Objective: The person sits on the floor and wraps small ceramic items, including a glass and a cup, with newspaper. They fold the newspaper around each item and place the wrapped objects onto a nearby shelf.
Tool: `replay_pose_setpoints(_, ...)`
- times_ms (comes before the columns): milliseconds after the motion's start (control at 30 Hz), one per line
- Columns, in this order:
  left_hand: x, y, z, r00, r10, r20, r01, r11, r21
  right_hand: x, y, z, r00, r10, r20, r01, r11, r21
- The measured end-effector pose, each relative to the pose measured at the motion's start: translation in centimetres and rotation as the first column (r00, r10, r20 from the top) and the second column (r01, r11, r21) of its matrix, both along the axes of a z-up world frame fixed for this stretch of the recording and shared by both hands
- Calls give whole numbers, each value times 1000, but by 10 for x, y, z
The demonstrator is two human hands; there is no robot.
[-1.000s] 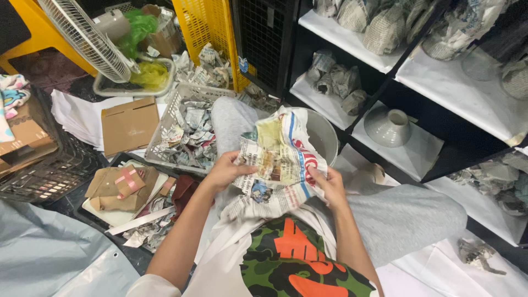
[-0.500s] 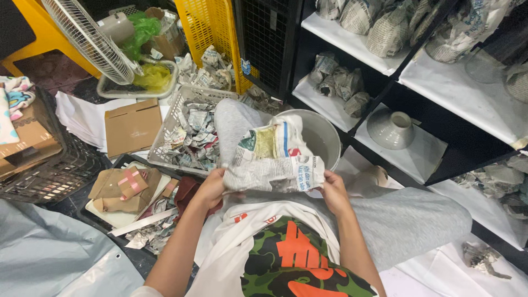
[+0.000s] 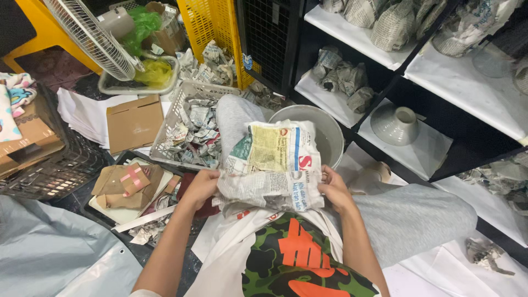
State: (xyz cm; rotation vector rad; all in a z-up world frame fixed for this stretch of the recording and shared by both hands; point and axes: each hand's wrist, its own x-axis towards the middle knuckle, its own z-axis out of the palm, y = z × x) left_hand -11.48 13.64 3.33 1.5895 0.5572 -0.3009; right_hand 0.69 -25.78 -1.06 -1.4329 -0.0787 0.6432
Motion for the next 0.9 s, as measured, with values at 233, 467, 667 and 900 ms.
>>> replay_pose_setpoints(233,-21,-9,-1,964,-25,263,-82,917,389,-12,21,18,995,32,96,-42,993,115)
replay_pose_setpoints(467,-18,-4,-1,903,-109,414,102,994,40,-7,8,-17,968,137,209,-136,990,-20)
replay_pose_setpoints(667,-22,3,-22,992,24,124,16,950,-313,6,-7,-75,992,97,84,-91,993,-73)
replay_pose_setpoints(900,-42,16,-23,998,-24,62,59,742,-667,7,-23,-68,952,47,-302,-35,998,46)
